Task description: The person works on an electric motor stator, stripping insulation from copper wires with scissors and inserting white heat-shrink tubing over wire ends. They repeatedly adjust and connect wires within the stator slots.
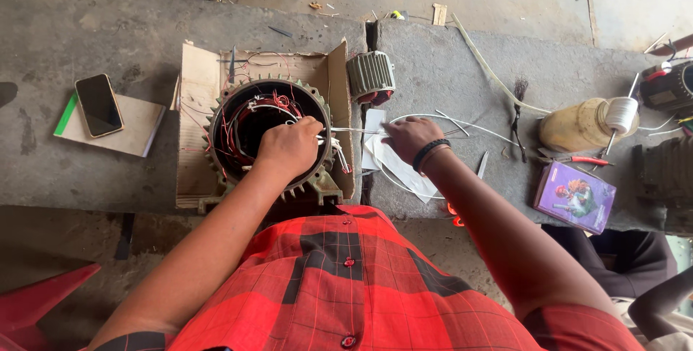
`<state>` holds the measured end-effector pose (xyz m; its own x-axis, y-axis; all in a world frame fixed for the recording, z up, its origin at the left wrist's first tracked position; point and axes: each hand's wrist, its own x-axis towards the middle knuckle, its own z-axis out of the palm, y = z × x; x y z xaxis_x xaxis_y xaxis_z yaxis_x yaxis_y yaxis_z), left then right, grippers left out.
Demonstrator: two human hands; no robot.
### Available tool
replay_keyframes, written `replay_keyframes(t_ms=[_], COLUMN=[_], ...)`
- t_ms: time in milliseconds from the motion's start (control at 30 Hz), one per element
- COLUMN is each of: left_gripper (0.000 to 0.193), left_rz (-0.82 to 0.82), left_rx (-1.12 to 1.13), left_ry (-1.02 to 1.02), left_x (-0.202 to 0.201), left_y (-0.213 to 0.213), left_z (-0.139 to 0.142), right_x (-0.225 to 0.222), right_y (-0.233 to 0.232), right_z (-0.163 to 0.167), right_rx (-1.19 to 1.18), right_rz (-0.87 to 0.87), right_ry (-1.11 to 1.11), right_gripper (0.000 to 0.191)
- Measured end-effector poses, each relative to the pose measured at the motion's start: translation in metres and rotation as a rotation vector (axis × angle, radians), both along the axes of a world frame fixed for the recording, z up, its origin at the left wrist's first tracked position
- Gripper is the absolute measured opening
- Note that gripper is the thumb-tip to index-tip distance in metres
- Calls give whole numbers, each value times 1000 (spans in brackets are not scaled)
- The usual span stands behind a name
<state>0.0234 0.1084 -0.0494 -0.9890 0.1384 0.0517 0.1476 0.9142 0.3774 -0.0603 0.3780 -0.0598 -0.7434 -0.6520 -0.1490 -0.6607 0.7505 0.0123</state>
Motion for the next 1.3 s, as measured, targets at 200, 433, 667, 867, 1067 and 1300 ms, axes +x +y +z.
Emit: replay_keyframes(t_ms=[200,433,667,867,1067,1300], left_gripper=[40,39,22,17,14,11], left_rz=[-27,-13,-11,42,242,478], left_rx=[-82,-193,-133,-83,-5,56], left_ry=[135,246,389,466,507,530], left_x=[7,33,67,105,154,169], left_y=[4,14,35,38,17,-34], left_z=[-8,17,33,30,24,14], right_x=[69,163,191,200,174,124], right_y=[44,90,170,208,178,73], right_z=[65,55,-46,-122,-146,-91], right_rx=[-491,-769,-750,-693,-763,-845], right_rz=[232,-210,-603,-587,-616,-503], right_ry=[455,107,-245,-492,-787,-944], right_gripper=[30,16,15,20,25,30])
